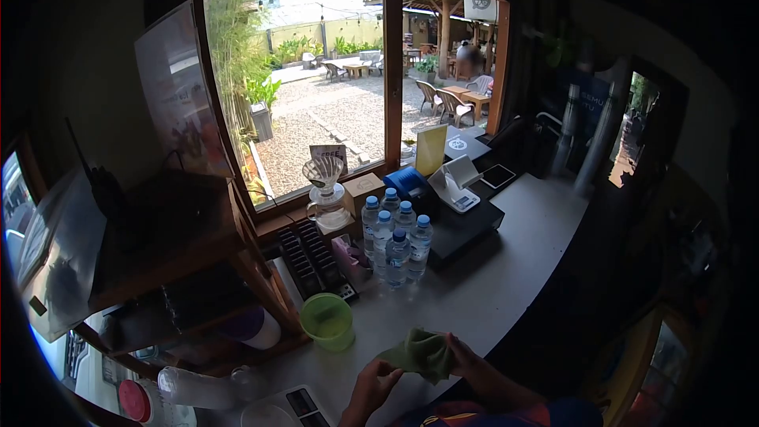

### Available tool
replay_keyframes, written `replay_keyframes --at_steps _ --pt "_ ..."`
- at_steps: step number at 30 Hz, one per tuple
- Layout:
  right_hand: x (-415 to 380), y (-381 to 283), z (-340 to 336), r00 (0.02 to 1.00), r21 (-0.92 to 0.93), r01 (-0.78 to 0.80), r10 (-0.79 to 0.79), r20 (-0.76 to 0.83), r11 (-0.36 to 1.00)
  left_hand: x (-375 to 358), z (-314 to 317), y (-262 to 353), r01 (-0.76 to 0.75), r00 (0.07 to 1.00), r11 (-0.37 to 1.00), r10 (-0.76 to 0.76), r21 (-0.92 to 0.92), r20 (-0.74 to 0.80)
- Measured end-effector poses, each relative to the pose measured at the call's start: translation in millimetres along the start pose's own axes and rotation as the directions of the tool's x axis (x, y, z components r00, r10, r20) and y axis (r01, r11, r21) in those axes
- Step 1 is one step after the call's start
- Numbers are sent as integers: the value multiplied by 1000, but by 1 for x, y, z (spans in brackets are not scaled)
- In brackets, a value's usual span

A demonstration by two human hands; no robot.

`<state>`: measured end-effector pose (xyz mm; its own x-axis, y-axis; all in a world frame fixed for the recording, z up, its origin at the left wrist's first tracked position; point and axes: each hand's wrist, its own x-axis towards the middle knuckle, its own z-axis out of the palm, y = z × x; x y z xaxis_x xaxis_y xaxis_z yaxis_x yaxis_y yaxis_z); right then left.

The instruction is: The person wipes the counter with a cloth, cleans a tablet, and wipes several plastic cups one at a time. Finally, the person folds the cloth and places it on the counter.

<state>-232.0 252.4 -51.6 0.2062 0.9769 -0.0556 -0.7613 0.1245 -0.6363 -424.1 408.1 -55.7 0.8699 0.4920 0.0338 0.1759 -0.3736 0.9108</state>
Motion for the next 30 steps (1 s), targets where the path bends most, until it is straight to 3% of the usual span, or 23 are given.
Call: replay_keyframes --at_steps 1,2,3,6,7,10,12,14,16,18,20,21,23,24,25,26,27,28,30 --pt "2 1 3 998 -191 -59 53 -38 980 -1 -1 11 -161 971 987 158 -1 -178" --pt "5 2 6 992 -372 -123 98 -84 920 -1 -3 21 -315 886 949 304 27 -350" --pt "5 4 15 987 -374 -161 139 -84 913 1 -7 26 -326 898 939 345 114 -274" --pt "9 9 7 989 -380 -141 143 -22 914 -1 -12 9 -77 985 957 116 -281 125" --pt "9 5 7 987 -460 -152 156 -30 875 -2 -14 1 20 970 976 34 -219 241" --pt "10 -22 8 989 -726 -143 124 -80 673 -6 -7 2 100 991 965 -75 -244 110" --pt "8 -34 6 992 -895 -116 11 -123 431 -7 -4 -3 26 1000 993 -25 -115 3" --pt "5 -42 11 975 -937 -140 -120 -187 322 -4 -4 1 -9 997 999 13 51 -80" --pt "1 -50 12 965 -979 -132 -205 -163 156 4 0 6 -68 984 998 68 7 -164" --pt "1 -58 7 959 -999 -18 -282 -29 40 13 0 16 -102 970 994 93 -31 -224" --pt "-1 -73 18 923 -994 107 -369 109 -25 20 -3 29 -245 926 968 250 53 -284" --pt "-5 -83 33 879 -976 202 -424 216 -79 19 -7 43 -307 886 940 339 146 -317" --pt "-8 -96 50 742 -874 370 -466 482 -315 12 -23 80 -407 775 834 531 373 -342" --pt "-9 -99 53 652 -792 431 -457 604 -432 9 -29 88 -446 770 801 571 400 -286" --pt "-11 -97 48 628 -768 465 -447 637 -440 6 -36 92 -483 762 767 606 422 -229" --pt "-14 -95 44 697 -789 448 -389 603 -420 3 -41 92 -518 752 732 636 442 -172" --pt "-17 -92 39 757 -808 431 -327 566 -402 -1 -35 74 -488 830 820 542 300 -130" --pt "-21 -88 32 809 -825 412 -261 526 -387 -6 -28 66 -414 895 870 443 267 -56" --pt "-27 -67 -2 961 -923 271 22 276 -273 -16 -13 51 -247 968 943 229 224 104"
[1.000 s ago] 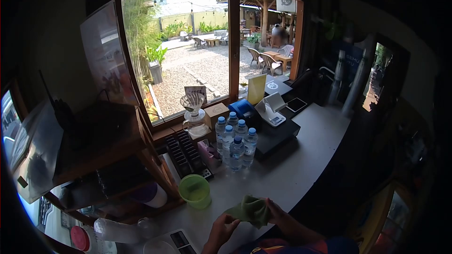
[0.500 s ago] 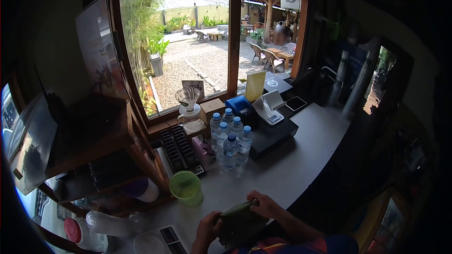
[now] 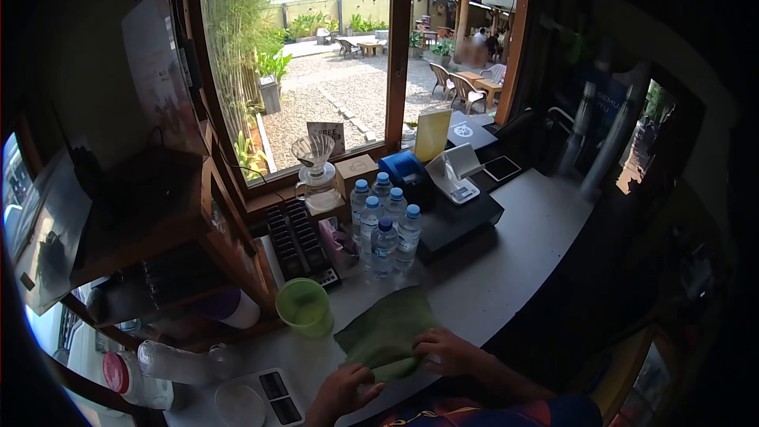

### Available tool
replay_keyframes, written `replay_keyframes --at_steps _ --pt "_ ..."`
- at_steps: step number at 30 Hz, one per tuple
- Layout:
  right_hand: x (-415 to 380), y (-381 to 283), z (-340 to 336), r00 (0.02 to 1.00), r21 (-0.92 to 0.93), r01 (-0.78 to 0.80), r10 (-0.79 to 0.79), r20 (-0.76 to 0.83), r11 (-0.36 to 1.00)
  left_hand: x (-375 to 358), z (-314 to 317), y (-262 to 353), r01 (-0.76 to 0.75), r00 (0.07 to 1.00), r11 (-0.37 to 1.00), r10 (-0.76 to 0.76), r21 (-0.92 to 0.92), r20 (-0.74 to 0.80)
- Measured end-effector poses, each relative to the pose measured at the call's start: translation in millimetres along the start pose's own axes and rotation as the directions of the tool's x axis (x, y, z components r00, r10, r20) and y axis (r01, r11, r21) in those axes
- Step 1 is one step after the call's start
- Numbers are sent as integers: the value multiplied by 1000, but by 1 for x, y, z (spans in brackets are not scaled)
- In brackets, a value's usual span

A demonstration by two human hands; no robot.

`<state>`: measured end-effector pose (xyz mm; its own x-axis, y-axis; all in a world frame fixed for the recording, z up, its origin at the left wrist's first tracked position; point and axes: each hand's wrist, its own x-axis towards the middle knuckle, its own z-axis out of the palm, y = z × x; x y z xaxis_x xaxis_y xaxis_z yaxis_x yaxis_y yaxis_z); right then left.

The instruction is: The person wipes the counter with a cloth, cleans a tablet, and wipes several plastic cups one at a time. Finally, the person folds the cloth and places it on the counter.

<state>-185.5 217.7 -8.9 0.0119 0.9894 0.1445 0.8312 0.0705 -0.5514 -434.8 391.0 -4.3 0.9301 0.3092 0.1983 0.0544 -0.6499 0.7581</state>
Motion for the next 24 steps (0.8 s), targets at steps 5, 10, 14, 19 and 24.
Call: replay_keyframes --at_steps 5,10,14,19,24 --pt "-1 19 83 992 80 -122 124 -21 989 -23 59 -39 168 979 984 -173 -52 -108" --pt "61 7 134 950 -264 -239 169 -262 934 -5 65 -56 202 928 965 -136 165 -346" --pt "72 15 136 955 -493 -294 271 -120 819 -20 76 -87 223 911 972 -180 75 -372" --pt "26 54 104 943 -469 -332 294 -153 819 -32 78 -96 224 816 974 -206 -34 -540" --pt "17 104 79 717 -300 -687 549 -430 662 -23 83 -95 267 778 961 -260 -74 -573"
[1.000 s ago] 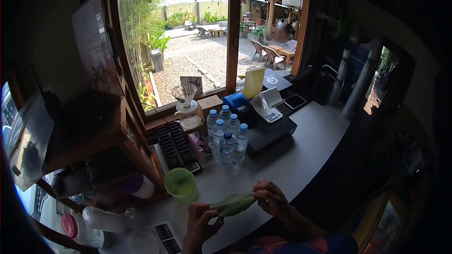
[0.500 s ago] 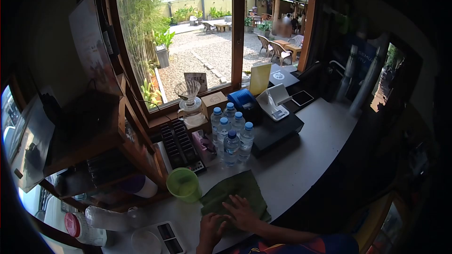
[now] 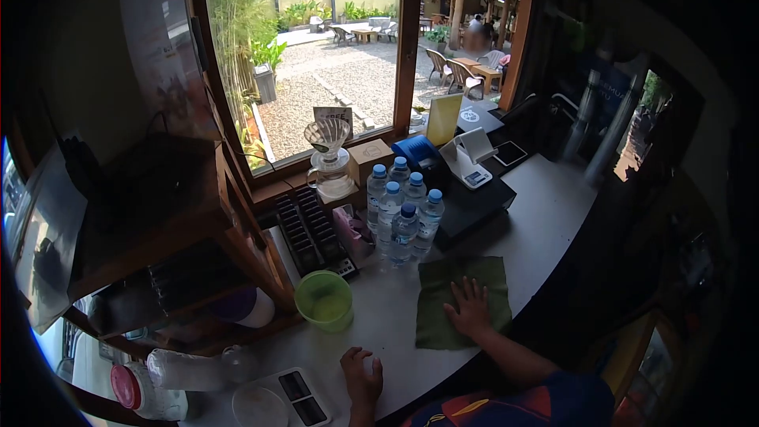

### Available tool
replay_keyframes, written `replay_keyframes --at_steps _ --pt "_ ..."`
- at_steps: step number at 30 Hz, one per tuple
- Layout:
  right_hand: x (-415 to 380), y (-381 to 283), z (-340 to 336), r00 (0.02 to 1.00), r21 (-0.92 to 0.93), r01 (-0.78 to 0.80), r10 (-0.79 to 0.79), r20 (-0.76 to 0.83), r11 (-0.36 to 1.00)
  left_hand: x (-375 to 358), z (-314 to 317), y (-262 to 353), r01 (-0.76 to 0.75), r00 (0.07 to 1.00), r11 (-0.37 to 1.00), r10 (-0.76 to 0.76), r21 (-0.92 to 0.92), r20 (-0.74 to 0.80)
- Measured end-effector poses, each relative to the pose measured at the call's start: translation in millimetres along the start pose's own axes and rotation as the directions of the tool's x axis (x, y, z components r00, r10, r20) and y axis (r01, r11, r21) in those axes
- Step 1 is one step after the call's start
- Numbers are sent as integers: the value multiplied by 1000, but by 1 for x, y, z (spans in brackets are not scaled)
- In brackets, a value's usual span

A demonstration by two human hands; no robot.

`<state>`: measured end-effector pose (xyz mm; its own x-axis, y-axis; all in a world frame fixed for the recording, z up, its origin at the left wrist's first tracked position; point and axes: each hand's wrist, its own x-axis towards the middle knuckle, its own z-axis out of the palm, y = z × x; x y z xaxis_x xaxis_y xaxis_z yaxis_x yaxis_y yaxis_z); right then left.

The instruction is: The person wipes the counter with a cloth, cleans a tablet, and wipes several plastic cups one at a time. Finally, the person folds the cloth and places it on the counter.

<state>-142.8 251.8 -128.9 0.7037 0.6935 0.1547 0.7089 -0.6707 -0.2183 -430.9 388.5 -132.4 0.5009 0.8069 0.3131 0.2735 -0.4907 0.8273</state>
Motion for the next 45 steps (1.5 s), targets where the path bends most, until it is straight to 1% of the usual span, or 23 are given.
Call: replay_keyframes --at_steps 1,4,5,8,9,11,13,16,17,18,19,20,21,24,25,28,29,32,35,38,39,42,45 --pt "2 -4 5 999 -28 -35 34 -23 999 0 0 2 -13 1000 999 12 32 21" --pt "-10 -35 5 991 -180 132 -124 56 975 1 -1 1 -31 998 996 26 85 57" --pt "-19 -42 2 958 -170 285 -273 89 943 1 -2 1 -33 998 995 28 89 59" --pt "-34 -39 -4 834 19 531 -527 167 847 1 -1 2 -27 998 995 22 99 53" --pt "-30 -31 -9 842 77 507 -512 167 858 0 0 1 -13 999 995 8 100 48" --pt "-15 -6 -9 940 45 323 -326 98 945 -4 2 1 7 999 993 -12 120 38" --pt "8 20 -9 994 11 99 -100 55 995 -4 5 2 17 1000 987 -21 157 23" --pt "43 55 -3 993 -32 -115 114 -25 993 -2 10 8 51 999 979 -50 196 -10" --pt "49 59 -1 996 -80 -90 87 -33 993 1 11 13 47 999 968 -45 246 -13" --pt "51 62 -6 997 -94 68 -65 37 993 3 13 18 57 998 961 -51 270 -27" --pt "50 65 -13 970 -94 227 -216 106 969 4 15 22 66 997 952 -56 297 -43" --pt "49 68 -19 917 -78 377 -359 174 923 6 17 24 75 997 941 -60 329 -56" --pt "53 79 -23 852 76 501 -507 130 862 7 19 25 76 996 927 -54 367 -70" --pt "79 118 -25 944 180 314 -328 49 932 10 24 27 119 991 899 -81 422 -108" --pt "90 132 -18 973 150 229 -221 -70 962 9 28 17 131 989 885 -83 448 -125" --pt "113 166 -21 981 167 194 -189 -45 967 8 33 13 156 985 839 -95 521 -142" --pt "120 175 -24 973 220 229 -229 -25 948 9 34 17 146 985 831 -70 537 -161" --pt "139 184 -45 925 267 296 -345 160 917 12 38 23 177 980 804 -89 568 -179" --pt "158 172 -60 813 260 332 -415 408 907 15 42 32 172 975 783 -48 598 -219" --pt "144 154 -48 723 135 571 -574 385 809 16 43 38 225 959 773 -67 594 -275" --pt "140 144 -47 702 164 543 -552 449 824 15 44 37 232 956 770 -69 594 -284" --pt "130 143 -36 704 221 612 -651 285 759 14 45 33 254 949 764 -79 593 -304" --pt "142 179 -33 697 308 606 -676 239 733 13 47 34 279 940 758 -90 589 -330"
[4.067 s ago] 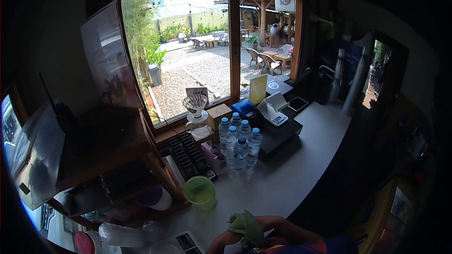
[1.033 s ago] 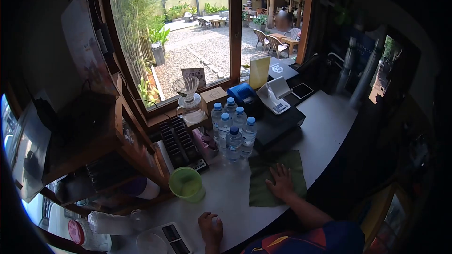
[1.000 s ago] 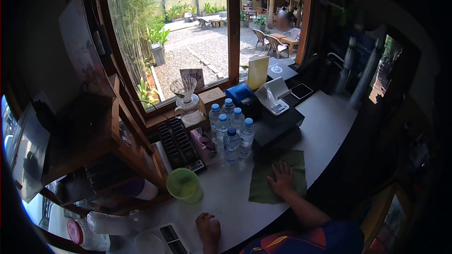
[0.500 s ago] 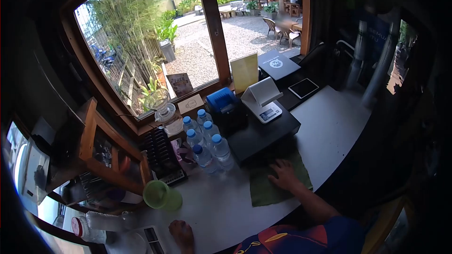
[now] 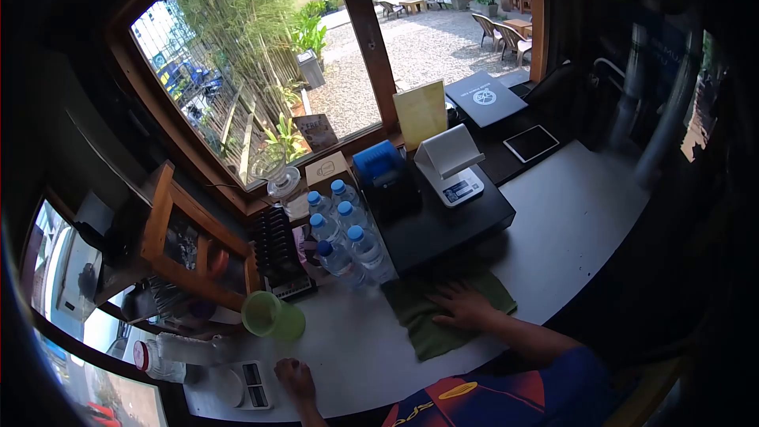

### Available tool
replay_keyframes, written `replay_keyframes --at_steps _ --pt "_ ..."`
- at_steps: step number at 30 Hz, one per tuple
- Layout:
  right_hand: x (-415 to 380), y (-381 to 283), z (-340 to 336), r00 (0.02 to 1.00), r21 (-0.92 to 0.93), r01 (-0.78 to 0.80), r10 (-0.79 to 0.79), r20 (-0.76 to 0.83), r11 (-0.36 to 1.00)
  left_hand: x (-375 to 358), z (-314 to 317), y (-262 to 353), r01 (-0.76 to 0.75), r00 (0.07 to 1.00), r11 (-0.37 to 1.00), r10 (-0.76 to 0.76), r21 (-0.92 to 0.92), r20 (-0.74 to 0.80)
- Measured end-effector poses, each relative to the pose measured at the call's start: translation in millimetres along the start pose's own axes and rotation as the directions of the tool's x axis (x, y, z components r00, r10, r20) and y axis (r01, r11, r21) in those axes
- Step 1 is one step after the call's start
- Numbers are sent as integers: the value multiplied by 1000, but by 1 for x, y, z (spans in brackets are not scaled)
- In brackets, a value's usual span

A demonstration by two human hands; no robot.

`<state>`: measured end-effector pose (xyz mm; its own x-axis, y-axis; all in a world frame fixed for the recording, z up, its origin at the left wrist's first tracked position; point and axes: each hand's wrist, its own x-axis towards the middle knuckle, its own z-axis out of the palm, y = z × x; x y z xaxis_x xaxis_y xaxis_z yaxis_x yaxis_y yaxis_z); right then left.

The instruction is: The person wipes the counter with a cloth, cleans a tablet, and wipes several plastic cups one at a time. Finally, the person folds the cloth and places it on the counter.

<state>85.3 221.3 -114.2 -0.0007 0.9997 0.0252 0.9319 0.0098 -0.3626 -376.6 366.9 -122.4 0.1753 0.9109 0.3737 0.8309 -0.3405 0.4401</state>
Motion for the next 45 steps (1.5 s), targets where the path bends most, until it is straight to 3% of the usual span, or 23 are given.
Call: replay_keyframes --at_steps 5,7,9,11,13,14,15,17,20,23,26,29,31,35,41,42,43,45 --pt "-48 90 -40 990 -117 -134 127 -62 984 1 3 -2 -40 998 999 41 28 -39" --pt "-65 135 -59 946 -94 -319 311 -96 943 1 5 -8 -41 999 997 42 60 -27" --pt "-75 179 -61 774 -80 -603 556 -303 794 3 6 -18 -76 997 995 78 69 -19" --pt "-78 212 -53 482 53 -819 735 -477 571 1 13 -27 -108 993 993 110 44 -35" --pt "-66 196 -46 331 55 -910 798 -504 412 -3 14 -21 -78 995 997 78 5 -59" --pt "-58 177 -38 342 17 -917 806 -483 399 -3 17 -26 -92 994 996 93 9 -58" --pt "-55 153 -28 427 -31 -888 799 -423 459 0 16 -32 -114 992 993 114 15 -59" --pt "-52 99 9 558 -59 -786 666 -494 615 0 14 -31 -75 996 997 75 -2 -41" --pt "-66 -5 38 755 -134 -592 488 -438 795 -5 10 -25 -22 999 999 21 -41 -24" --pt "-85 -64 62 859 -114 -409 339 -383 905 -7 5 -27 -35 998 995 31 -97 -50" --pt "-105 -52 62 911 -27 -301 279 -303 953 -8 11 -44 -43 996 986 29 -164 -86" --pt "-133 -23 31 840 -37 -485 454 -298 874 -15 16 -61 -6 994 966 -24 -260 -109" --pt "-152 9 15 729 -27 -646 606 -318 763 -9 20 -66 -4 992 957 -32 -289 -119" --pt "-179 85 -6 490 42 -835 777 -395 549 -23 28 -65 196 930 814 -331 -546 -160" --pt "-180 221 -23 525 181 -729 708 -472 661 -105 25 45 281 860 783 -462 -554 -216" --pt "-177 240 -26 522 144 -647 572 -633 749 -119 40 62 273 850 788 -466 -553 -244" --pt "-171 264 -34 485 364 -548 641 -595 753 -133 56 83 267 840 790 -471 -552 -269" --pt "-160 314 -54 462 728 -282 754 -467 625 -157 68 165 191 912 769 -368 -611 -179"
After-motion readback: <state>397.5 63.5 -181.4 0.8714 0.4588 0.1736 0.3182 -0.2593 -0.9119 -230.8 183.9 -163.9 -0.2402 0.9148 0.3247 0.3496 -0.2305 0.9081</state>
